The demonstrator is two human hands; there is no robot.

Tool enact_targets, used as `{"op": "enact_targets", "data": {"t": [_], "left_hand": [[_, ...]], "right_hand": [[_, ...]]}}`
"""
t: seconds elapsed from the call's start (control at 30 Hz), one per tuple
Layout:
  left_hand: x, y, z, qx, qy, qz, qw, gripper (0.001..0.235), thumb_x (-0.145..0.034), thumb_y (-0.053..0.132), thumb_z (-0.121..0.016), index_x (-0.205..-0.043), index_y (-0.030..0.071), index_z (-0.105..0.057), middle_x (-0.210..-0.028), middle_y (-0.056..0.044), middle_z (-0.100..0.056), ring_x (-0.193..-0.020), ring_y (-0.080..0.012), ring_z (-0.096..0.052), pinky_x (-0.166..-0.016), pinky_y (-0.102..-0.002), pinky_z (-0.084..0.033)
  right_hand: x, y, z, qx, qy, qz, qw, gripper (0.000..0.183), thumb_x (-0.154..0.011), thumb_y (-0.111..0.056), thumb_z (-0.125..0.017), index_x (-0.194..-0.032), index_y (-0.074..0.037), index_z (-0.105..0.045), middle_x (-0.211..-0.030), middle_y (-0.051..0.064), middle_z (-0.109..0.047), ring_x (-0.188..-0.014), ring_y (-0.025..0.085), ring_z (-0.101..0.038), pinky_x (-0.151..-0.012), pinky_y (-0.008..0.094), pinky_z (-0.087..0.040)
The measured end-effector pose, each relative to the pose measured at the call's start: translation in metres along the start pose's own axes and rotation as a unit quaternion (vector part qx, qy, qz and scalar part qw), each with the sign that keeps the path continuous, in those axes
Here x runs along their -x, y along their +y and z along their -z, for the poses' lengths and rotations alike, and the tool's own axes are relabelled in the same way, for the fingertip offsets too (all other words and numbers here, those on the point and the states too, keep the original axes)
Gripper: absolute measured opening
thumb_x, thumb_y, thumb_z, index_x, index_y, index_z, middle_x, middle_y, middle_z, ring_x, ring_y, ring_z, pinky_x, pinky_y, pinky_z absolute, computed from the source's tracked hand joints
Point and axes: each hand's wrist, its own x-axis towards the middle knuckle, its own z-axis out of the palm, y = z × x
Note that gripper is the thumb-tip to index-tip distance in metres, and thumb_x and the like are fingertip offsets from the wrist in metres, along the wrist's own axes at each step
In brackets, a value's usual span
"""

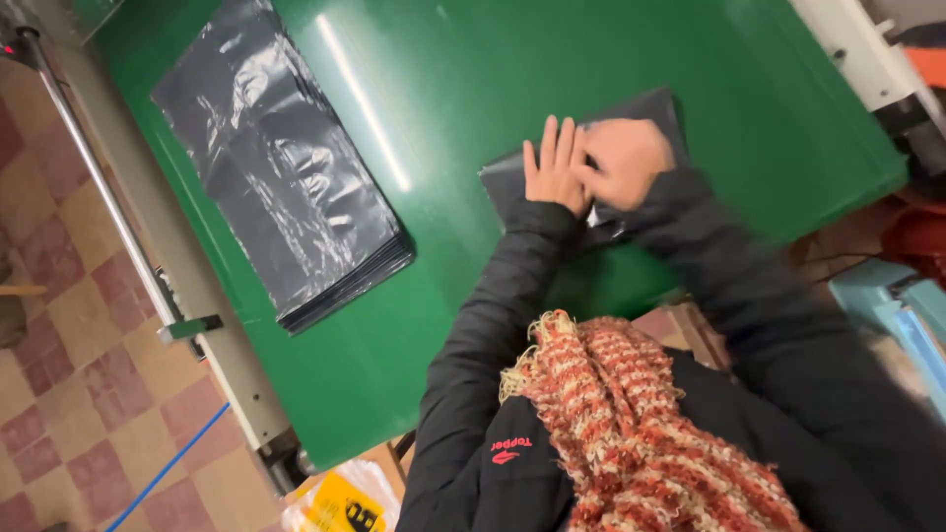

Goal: Folding black plastic garbage bags and inserting them into yellow retail packaging at a factory workstation.

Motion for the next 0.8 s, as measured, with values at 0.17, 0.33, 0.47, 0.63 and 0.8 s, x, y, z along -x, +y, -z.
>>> {"op": "enact_targets", "data": {"t": [0.17,0.33,0.47,0.63,0.8], "left_hand": [[0.048,-0.023,-0.114,-0.096,0.033,-0.002,0.995,0.079,-0.097,0.048,-0.062,-0.164,0.014,-0.039,-0.170,-0.004,-0.031,-0.161,-0.0232,-0.021,-0.130,-0.055,-0.019],[0.095,-0.039,-0.006,0.097,-0.063,-0.043,0.992,0.108,-0.080,0.071,-0.062,-0.156,0.002,-0.030,-0.166,-0.016,-0.021,-0.156,-0.0335,-0.010,-0.120,-0.065,-0.016],[0.150,-0.061,0.003,0.050,-0.047,-0.087,0.994,0.105,-0.070,0.068,-0.068,-0.145,-0.002,-0.047,-0.155,-0.021,-0.041,-0.145,-0.0387,-0.033,-0.108,-0.064,-0.031],[0.131,-0.019,0.020,0.026,-0.309,-0.135,0.941,0.023,-0.098,0.033,-0.062,-0.103,0.014,-0.075,-0.108,-0.006,-0.074,-0.105,-0.0282,-0.070,-0.089,-0.041,-0.055],[0.087,-0.031,-0.046,0.393,-0.290,-0.148,0.860,0.036,-0.100,0.043,-0.054,-0.099,0.015,-0.078,-0.100,-0.010,-0.075,-0.099,-0.0297,-0.067,-0.084,-0.040,-0.053]], "right_hand": [[-0.045,-0.014,-0.071,-0.185,0.329,0.121,0.918,0.052,-0.098,-0.030,-0.067,-0.136,0.005,-0.062,-0.143,0.021,-0.060,-0.140,0.041,-0.052,-0.117,0.052,-0.040],[-0.004,0.044,-0.078,0.046,0.189,0.060,0.979,0.083,-0.084,-0.050,-0.073,-0.139,0.010,-0.054,-0.149,0.026,-0.050,-0.144,0.044,-0.037,-0.117,0.057,-0.030],[0.020,0.042,-0.043,0.089,0.211,0.025,0.973,0.086,-0.088,-0.050,-0.072,-0.145,0.010,-0.053,-0.155,0.026,-0.048,-0.149,0.044,-0.037,-0.122,0.057,-0.030],[0.090,-0.041,-0.092,-0.101,0.092,0.181,0.974,0.081,-0.073,-0.036,-0.075,-0.136,0.010,-0.053,-0.146,0.028,-0.048,-0.139,0.046,-0.042,-0.113,0.060,-0.036],[0.145,-0.029,-0.105,-0.302,0.057,0.122,0.944,0.051,-0.081,-0.013,-0.064,-0.131,0.000,-0.065,-0.142,0.020,-0.062,-0.130,0.037,-0.058,-0.112,0.049,-0.041]]}}
